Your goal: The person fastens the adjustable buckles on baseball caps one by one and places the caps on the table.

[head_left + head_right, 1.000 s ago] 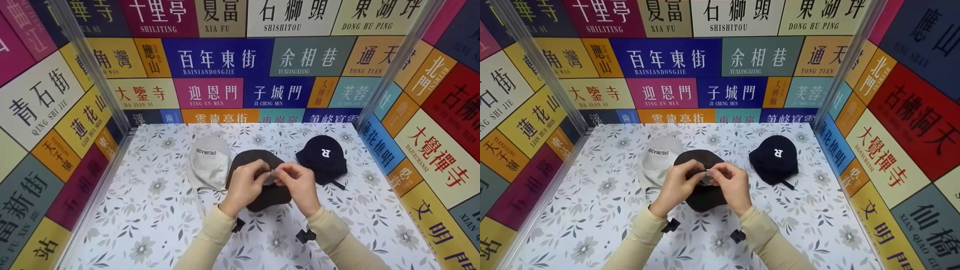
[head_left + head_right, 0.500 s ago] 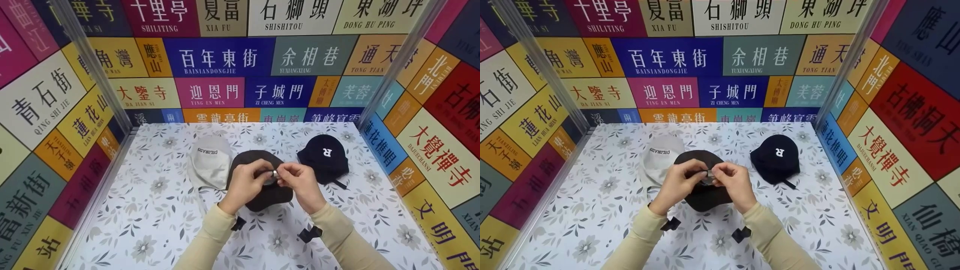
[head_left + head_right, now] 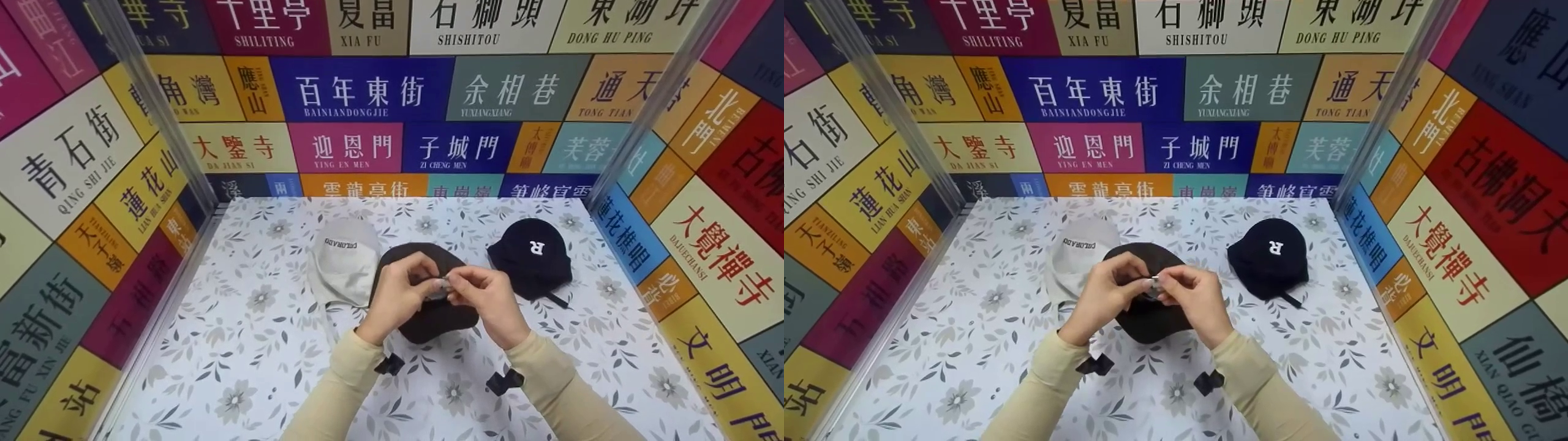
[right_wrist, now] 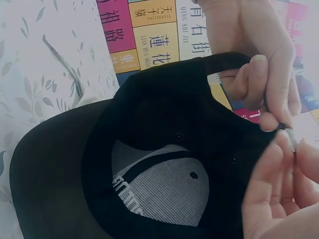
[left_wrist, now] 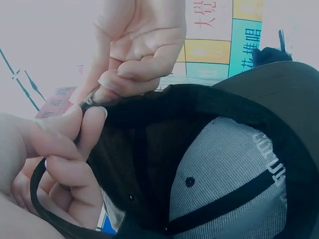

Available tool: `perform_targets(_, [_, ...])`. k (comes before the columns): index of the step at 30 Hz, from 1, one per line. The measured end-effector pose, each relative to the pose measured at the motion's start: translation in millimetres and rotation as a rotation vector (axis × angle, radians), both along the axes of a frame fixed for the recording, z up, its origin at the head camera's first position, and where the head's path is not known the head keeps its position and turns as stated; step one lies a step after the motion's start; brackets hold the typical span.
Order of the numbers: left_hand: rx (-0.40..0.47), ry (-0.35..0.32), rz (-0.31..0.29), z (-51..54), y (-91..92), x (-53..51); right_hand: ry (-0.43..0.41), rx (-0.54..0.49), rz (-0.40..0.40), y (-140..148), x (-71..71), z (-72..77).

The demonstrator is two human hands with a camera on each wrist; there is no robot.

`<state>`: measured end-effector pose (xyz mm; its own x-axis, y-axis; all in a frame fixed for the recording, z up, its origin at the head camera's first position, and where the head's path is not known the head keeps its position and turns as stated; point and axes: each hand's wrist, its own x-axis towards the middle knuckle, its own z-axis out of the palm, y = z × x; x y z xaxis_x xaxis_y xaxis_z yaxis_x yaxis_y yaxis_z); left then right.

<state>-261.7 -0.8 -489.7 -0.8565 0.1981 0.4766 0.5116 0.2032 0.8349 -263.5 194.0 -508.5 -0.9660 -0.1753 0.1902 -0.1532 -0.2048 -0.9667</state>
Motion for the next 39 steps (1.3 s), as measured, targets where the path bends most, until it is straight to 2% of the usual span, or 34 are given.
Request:
perform_targets(6, [0.016,-0.02,0.022,-5.5,3.0,0.8,-0.069,0.029,0.023,3,0.2,1.2])
perform_targets(15, [-0.015,0.017,0.12,-5.1,7.4,4.2,-0.072,0.015,0.014,4,1.6,-0.9])
perform_targets(18, [0.018,-0.007,0.101,-4.1,7.6,4.7,-0.068,-0.008,0.005,3,2.4,-1.4])
perform_targets(19, [0.035,-0.018,0.091,0.1,7.9,7.3,-0.067,-0.013,0.004,3,2.5,-1.3])
perform_targets(23, [0.069,-0.039,0.059,1.0,8.2,6.0,-0.072,-0.026,0.004,4,2.5,-0.1])
perform_targets(28, [-0.015,-0.004,0.122,-5.5,8.2,1.1,-0.107,-0.039,0.03,4,2.6,0.6])
perform_targets(33, [-0.119,0.091,0.197,-7.3,9.4,0.0,-0.119,-0.018,0.041,4,2.3,0.2])
perform_targets(36, [-0.162,0.127,0.222,-8.1,10.3,-0.7,-0.119,-0.007,0.033,4,2.0,0.0])
perform_targets(39, [-0.163,0.133,0.226,-8.8,11.2,-0.7,-0.131,0.001,0.044,4,2.1,0.0])
